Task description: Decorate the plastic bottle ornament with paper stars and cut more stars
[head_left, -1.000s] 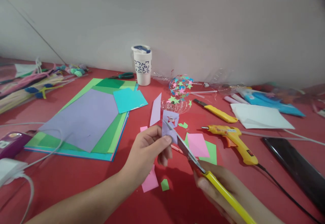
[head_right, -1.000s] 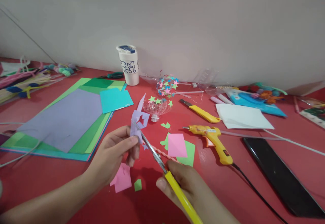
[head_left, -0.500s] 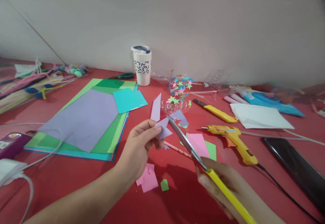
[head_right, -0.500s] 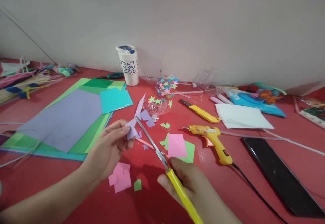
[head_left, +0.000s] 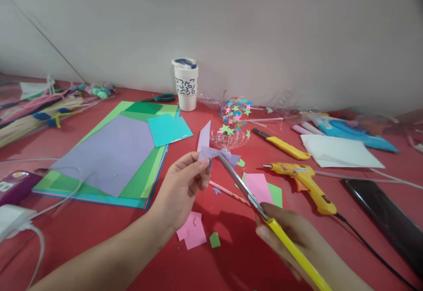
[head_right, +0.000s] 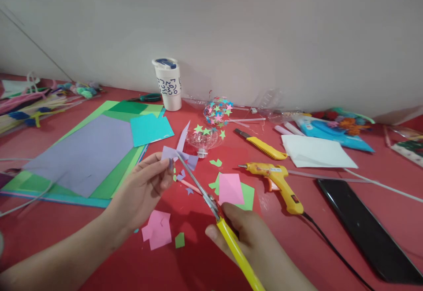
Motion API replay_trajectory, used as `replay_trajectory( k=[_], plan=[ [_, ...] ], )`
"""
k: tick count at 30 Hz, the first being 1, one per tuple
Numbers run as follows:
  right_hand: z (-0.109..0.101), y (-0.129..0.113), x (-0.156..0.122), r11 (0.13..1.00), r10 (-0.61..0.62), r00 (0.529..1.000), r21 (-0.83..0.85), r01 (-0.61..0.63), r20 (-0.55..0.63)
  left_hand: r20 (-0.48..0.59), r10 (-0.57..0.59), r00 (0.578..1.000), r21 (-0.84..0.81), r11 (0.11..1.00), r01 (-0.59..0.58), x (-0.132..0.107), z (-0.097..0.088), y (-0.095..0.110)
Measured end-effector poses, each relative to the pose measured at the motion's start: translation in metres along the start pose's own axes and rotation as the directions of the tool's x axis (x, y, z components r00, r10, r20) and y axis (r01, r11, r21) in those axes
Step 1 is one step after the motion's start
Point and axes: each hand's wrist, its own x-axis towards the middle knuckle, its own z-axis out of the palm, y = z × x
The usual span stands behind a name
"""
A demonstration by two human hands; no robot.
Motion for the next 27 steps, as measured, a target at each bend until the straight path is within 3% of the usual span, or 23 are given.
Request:
replay_trajectory(
  k=[5,9,23,27],
  plan=[
    [-0.001,0.004,0.001,0.999,-0.049,0.994,0.001,0.049,0.093,-0.007,0.086,0.996,0.064,0.994,-0.085,-0.002,0.001,0.001],
    [0.002,-0.007,-0.005,0.999,0.006,0.999,0.037,-0.008,0.053,0.020,0.135,0.991,0.124,0.983,-0.137,-0.004,0.000,0.001],
    [0.002,-0.019,-0.010,0.999,-0.044,0.999,0.011,0.044,0.029,0.072,0.110,0.991,0.089,0.989,-0.116,-0.006,0.003,-0.001],
    [0.001,-0.023,-0.011,0.999,0.024,0.998,0.026,-0.026,0.063,0.087,0.108,0.990,0.071,0.991,-0.114,-0.009,0.005,-0.003]
  ],
)
